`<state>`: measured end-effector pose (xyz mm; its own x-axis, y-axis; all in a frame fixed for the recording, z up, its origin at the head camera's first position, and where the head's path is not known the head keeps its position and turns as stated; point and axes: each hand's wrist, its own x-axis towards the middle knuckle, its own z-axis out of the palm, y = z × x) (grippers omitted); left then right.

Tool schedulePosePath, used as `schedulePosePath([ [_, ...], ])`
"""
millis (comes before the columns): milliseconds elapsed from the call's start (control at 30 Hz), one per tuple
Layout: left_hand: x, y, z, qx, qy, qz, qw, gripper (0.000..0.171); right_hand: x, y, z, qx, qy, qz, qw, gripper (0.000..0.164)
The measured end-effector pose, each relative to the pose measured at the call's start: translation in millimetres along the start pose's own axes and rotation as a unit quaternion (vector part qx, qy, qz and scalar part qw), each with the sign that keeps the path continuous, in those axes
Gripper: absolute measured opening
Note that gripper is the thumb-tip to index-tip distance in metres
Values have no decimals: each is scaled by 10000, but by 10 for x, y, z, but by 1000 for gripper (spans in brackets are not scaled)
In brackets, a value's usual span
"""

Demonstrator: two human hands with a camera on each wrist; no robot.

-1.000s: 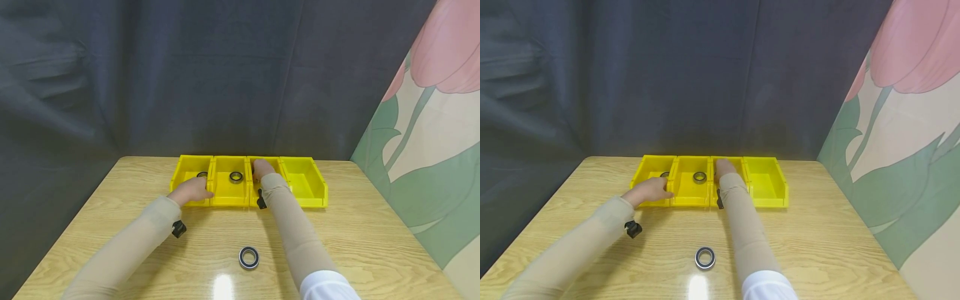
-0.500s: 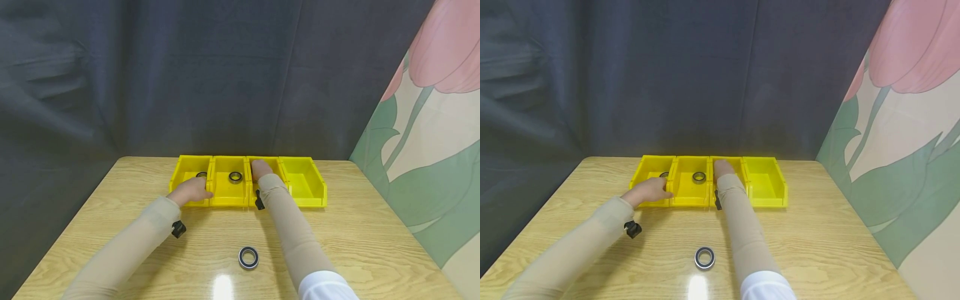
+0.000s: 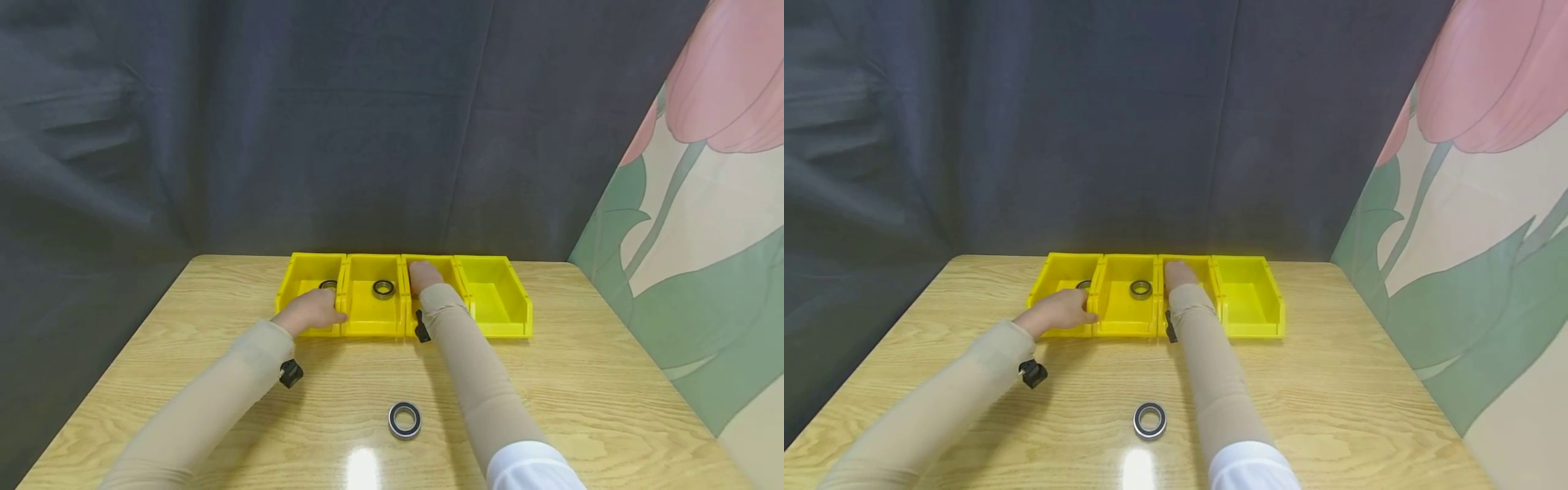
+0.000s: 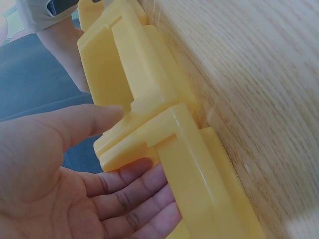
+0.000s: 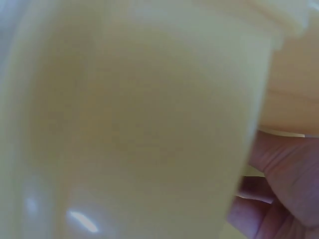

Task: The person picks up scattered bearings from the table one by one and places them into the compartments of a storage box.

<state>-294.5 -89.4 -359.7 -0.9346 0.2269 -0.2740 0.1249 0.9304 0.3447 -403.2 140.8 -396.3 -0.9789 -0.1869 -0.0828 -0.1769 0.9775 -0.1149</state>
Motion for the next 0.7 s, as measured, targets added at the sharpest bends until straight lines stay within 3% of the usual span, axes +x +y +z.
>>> schedulePosePath([
  [367,-7,-1,-11,9,-53,34,10000,44,41,69,27,205,-267,-6,9994,13],
  [600,0,-25,-2,7,-42,86,10000,45,-107,145,-149,552,-725,-280,9954,35],
  [700,-5,-31,-2,-18,-42,120,9999,46,-268,161,-286,478,-608,-525,9956,41],
])
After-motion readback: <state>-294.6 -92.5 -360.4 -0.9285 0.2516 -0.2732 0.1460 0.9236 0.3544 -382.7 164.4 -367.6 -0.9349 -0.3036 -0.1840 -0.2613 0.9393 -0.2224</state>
